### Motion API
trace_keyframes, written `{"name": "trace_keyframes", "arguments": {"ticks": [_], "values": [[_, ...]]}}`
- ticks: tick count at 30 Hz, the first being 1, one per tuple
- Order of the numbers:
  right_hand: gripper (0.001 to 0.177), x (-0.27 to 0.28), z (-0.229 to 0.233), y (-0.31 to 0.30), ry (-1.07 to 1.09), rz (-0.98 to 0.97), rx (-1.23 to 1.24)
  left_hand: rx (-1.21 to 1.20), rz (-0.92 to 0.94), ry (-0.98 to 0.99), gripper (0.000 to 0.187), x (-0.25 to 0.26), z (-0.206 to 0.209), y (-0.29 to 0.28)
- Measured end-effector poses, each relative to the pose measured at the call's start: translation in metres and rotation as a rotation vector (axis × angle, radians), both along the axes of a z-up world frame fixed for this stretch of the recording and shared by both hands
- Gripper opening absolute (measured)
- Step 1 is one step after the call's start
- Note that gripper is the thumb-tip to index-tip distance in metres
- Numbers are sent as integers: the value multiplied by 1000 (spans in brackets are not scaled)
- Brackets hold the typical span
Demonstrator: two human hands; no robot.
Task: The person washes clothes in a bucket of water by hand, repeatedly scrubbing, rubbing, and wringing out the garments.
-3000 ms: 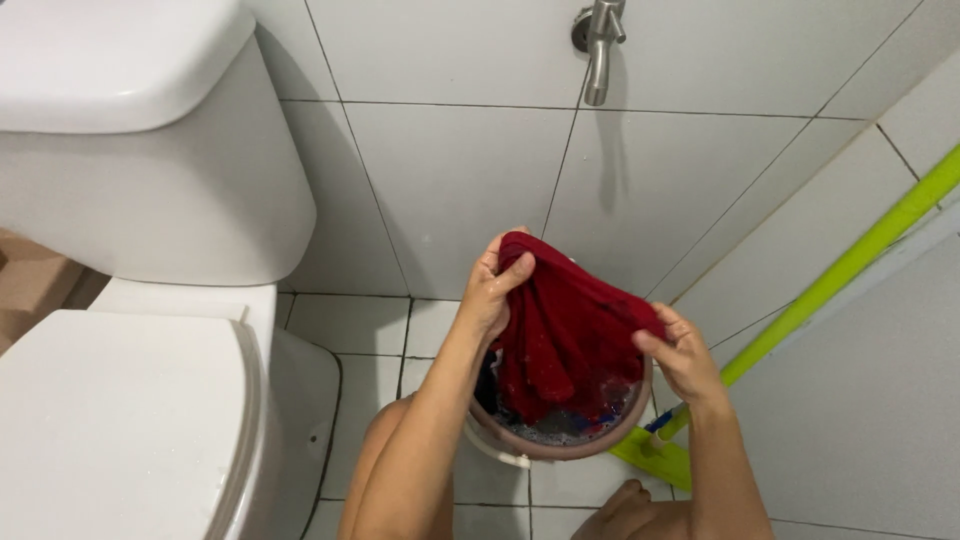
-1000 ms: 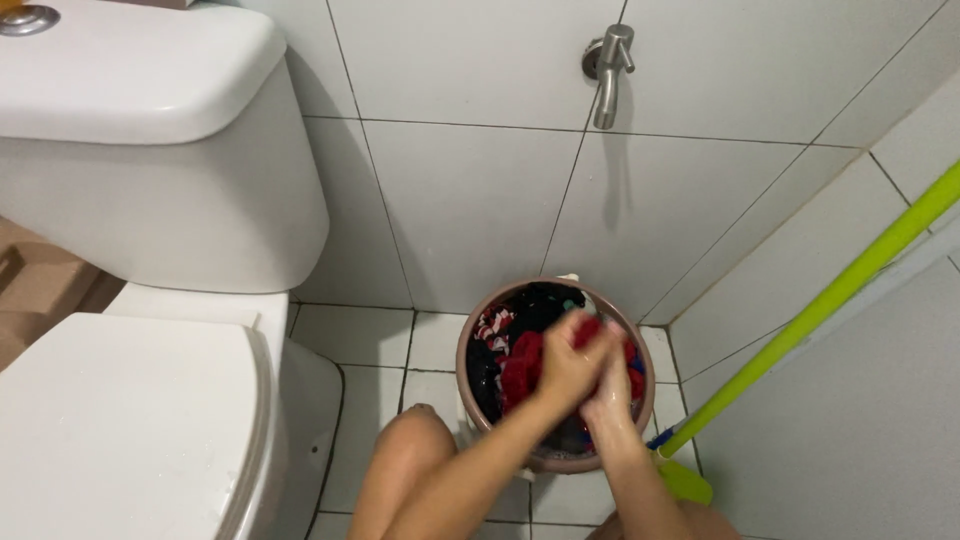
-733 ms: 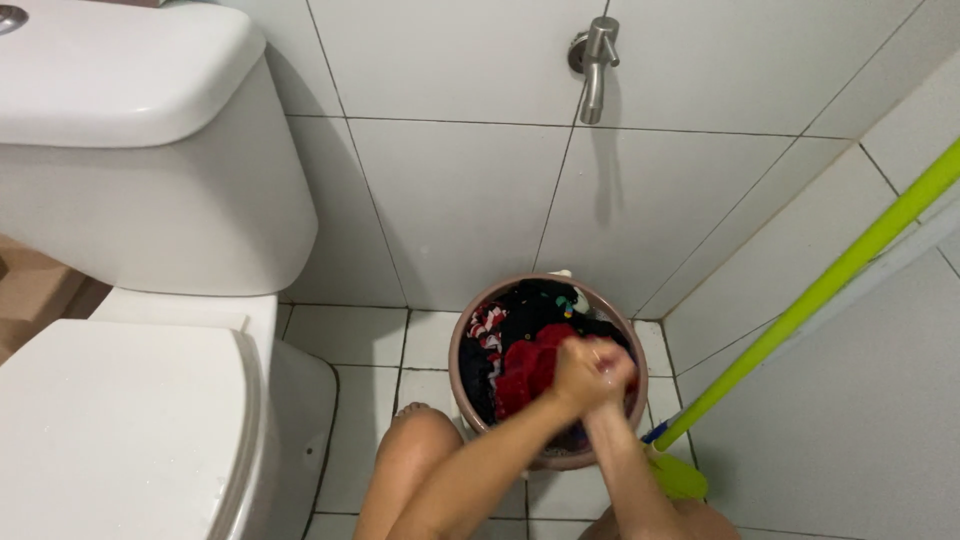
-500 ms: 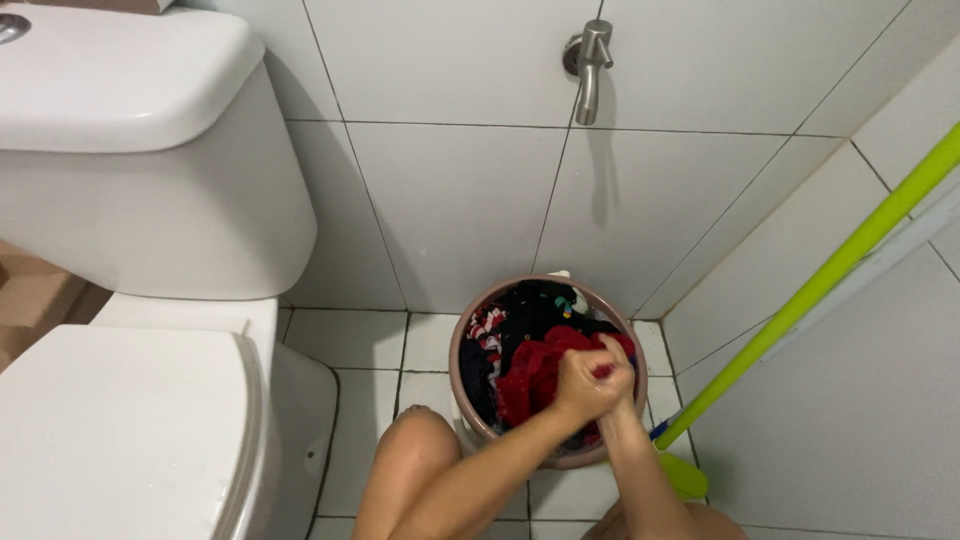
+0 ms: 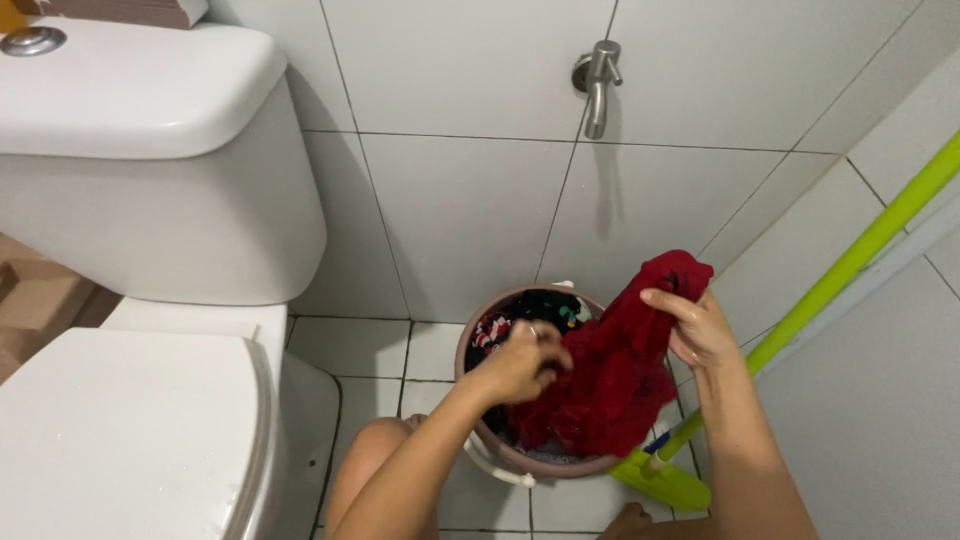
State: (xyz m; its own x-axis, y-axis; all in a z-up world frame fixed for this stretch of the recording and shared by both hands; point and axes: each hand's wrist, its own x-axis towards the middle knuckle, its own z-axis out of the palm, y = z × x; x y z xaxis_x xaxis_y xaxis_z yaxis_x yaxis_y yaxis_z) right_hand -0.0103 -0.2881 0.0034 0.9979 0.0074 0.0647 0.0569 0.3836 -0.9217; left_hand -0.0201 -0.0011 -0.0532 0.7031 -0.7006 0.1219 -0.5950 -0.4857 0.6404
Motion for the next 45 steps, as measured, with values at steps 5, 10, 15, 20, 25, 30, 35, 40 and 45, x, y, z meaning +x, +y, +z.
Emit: {"name": "trace_keyframes", "arguments": {"ticks": [5,10,15,20,25,30,35,40,45], "values": [[28,-11,10,3,-25,85,-66,-255,53,296,86,20,-14,-16],[28,-23,12,-8,-73,10,-75,-216,125,432,45,52,-46,-13],[43,-47,14,-1,184,18,-943,84,211,320,67,56,-15,15],[58,-43,-1,0,149,229,-1730,248,106,393,61,46,18,21],[37,-38,-16,-25,256,55,-1517,-484,2,631,47,56,33,22],[30,-31,-50,25,-97,-287,77,-1434,9,939,38,45,39,-31],[53,2,-117,83,246,-757,-30,-1064,557,-106,21,-22,21,-107],[31,1,-180,65,-82,-367,311,-802,508,-464,33,-29,5,-119],[24,-3,-153,80,187,-700,111,-900,527,-378,19,5,-24,-118]]}}
